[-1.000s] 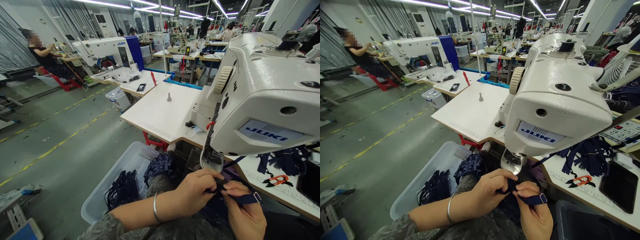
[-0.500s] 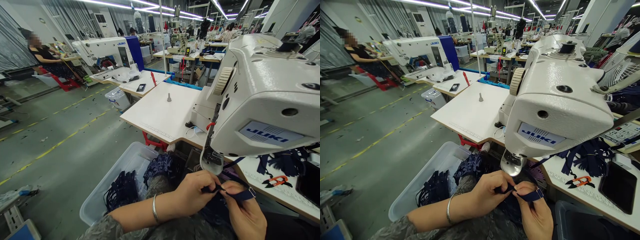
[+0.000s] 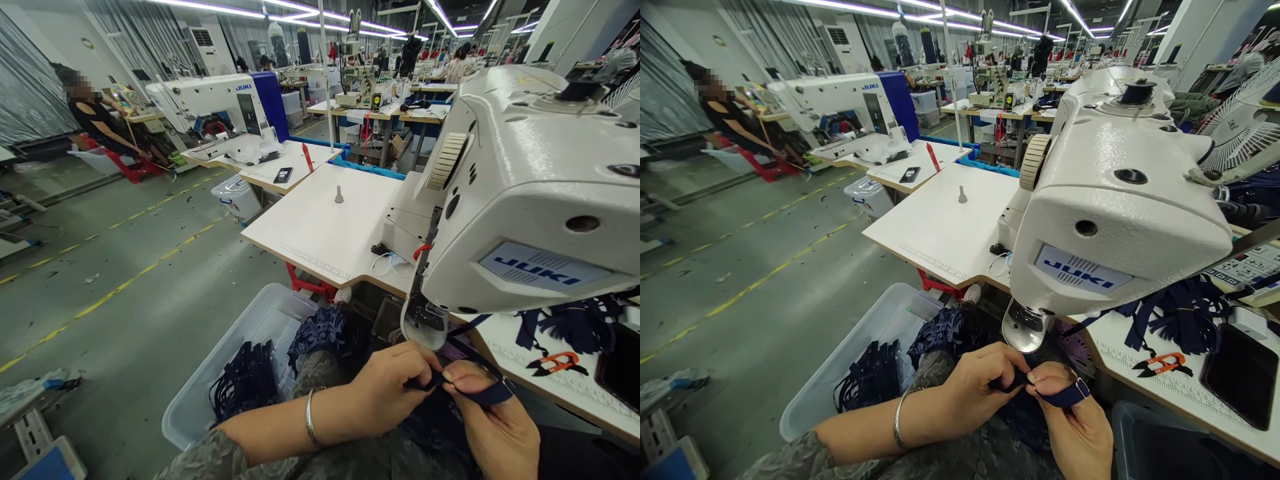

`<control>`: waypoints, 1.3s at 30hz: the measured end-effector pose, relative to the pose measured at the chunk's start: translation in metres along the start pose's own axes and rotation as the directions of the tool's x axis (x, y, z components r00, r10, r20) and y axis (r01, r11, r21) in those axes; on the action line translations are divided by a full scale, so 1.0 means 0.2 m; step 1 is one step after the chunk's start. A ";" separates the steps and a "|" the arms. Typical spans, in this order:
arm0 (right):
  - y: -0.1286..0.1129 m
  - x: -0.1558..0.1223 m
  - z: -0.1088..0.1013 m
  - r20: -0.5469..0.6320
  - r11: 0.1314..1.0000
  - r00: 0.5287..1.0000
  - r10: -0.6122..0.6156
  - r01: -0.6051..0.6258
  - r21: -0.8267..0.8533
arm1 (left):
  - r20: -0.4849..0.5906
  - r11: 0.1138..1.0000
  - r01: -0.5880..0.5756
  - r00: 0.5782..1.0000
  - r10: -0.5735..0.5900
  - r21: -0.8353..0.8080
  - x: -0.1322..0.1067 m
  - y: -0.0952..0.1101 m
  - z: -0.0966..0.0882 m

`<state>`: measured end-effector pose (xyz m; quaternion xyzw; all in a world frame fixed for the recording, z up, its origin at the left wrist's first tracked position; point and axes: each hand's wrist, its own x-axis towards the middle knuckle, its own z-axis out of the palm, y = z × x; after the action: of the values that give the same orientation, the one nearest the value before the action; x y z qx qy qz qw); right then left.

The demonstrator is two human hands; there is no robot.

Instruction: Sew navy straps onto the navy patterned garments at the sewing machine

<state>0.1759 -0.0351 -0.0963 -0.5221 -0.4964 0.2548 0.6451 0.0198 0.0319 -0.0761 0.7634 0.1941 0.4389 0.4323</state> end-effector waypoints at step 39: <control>0.09 0.32 -0.01 0.090 0.888 0.897 0.433 -0.408 -0.210 | 0.332 0.658 -0.317 0.937 0.107 0.683 0.06 -0.08 -0.10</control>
<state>0.2047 0.0239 -0.0890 -0.6569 -0.4349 0.3757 0.4880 0.0106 0.0576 -0.0782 0.9401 0.2017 0.2681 0.0610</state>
